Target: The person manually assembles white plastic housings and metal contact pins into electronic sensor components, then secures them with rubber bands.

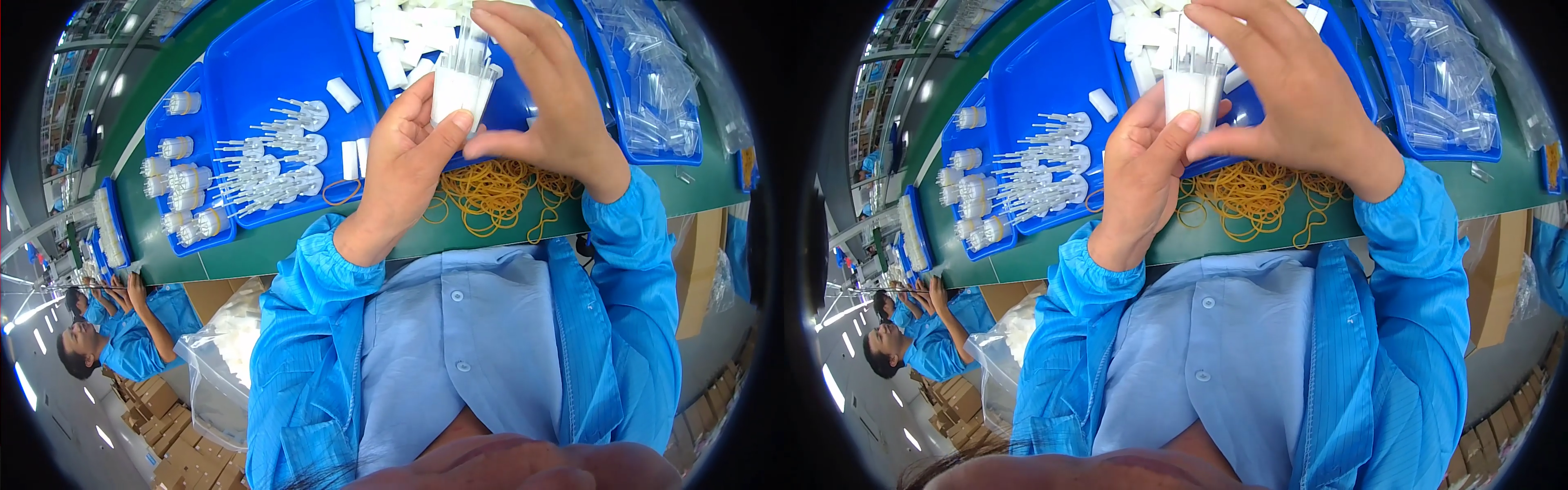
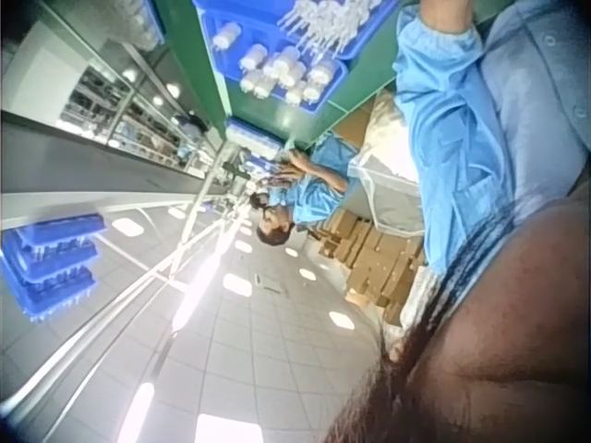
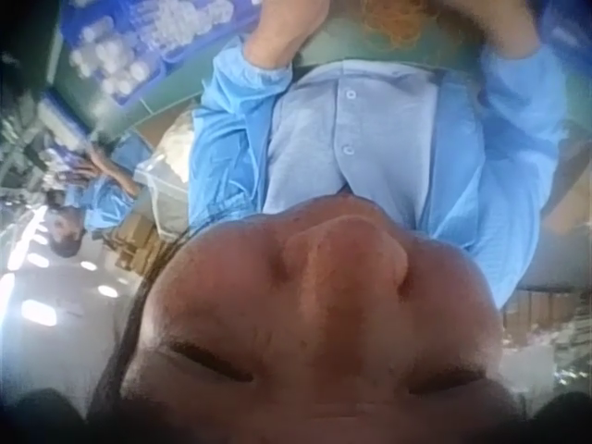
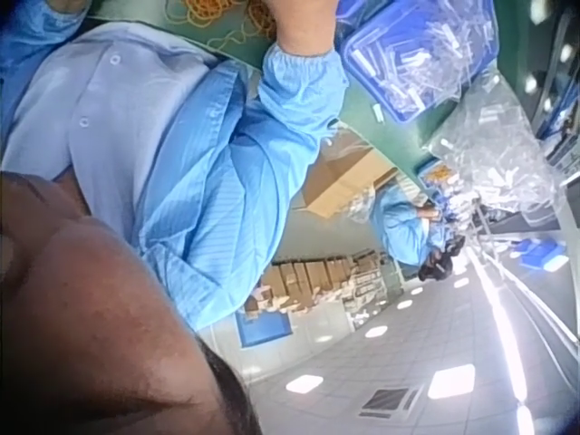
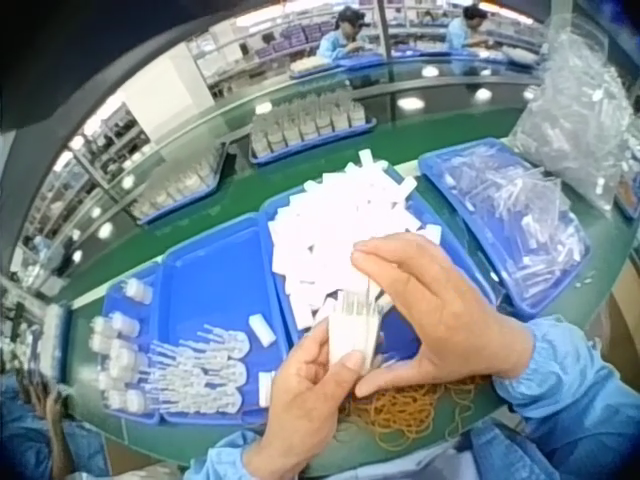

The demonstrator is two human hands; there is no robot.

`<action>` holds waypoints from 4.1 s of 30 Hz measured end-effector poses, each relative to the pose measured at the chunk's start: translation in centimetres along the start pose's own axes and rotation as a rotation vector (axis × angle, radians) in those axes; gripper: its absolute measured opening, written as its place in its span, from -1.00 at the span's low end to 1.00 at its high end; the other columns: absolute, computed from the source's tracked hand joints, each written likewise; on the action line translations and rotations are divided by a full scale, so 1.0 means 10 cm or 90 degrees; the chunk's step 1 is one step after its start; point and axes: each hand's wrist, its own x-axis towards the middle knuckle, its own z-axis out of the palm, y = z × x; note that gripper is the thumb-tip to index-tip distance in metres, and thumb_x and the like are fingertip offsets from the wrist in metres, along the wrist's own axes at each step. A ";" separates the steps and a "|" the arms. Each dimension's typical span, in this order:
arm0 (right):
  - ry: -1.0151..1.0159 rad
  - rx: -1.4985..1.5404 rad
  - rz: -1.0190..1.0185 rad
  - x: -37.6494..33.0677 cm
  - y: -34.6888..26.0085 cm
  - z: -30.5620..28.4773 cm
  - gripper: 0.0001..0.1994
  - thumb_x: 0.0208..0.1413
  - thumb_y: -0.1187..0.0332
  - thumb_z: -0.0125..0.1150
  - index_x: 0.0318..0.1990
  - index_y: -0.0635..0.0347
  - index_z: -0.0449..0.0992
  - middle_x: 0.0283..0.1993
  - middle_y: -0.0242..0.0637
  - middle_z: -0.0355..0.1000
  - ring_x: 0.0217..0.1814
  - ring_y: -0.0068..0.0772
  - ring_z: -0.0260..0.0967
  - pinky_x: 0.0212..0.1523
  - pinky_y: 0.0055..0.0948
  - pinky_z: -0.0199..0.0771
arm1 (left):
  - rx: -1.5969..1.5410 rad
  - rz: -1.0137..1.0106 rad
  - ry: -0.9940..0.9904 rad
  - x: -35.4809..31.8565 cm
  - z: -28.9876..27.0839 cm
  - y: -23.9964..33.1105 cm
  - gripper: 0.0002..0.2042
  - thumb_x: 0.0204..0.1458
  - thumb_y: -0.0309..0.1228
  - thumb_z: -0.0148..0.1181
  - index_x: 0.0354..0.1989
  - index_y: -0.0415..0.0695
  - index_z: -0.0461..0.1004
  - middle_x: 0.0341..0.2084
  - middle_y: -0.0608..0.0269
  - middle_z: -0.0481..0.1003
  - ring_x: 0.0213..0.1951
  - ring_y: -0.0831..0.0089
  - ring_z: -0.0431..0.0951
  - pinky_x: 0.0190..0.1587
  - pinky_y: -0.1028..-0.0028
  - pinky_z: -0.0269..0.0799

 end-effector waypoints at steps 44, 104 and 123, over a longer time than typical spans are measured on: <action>0.039 -0.087 -0.157 -0.19 0.15 0.31 -0.28 -0.31 0.23 0.47 0.15 -0.02 0.36 0.17 -0.24 0.33 0.24 -0.06 0.19 0.20 -0.20 0.24 | -0.159 -0.086 0.046 0.02 -0.05 0.03 -0.64 0.26 -0.33 -0.10 0.14 -0.29 0.24 -0.05 0.03 0.43 -0.04 0.27 0.51 0.02 0.31 0.48; 0.164 -0.112 0.306 -0.52 1.30 -0.70 -0.76 0.09 0.42 0.19 -0.07 0.20 0.49 -0.13 -0.21 0.47 -0.05 -0.27 0.47 -0.10 -0.40 0.46 | 0.054 0.134 0.105 0.00 -0.12 0.11 -0.61 0.01 -0.64 0.22 0.04 -0.24 0.33 -0.07 0.08 0.43 -0.03 0.44 0.45 0.02 0.52 0.38; 0.065 0.450 0.127 -0.26 0.65 0.12 -0.81 0.04 0.54 0.24 -0.15 0.24 0.52 -0.15 -0.37 0.43 -0.18 -0.58 0.37 -0.18 -0.62 0.42 | 0.100 0.126 0.105 0.05 -0.11 0.07 -0.59 -0.02 -0.73 0.19 0.06 -0.33 0.34 -0.03 0.12 0.38 0.03 0.36 0.42 0.08 0.45 0.37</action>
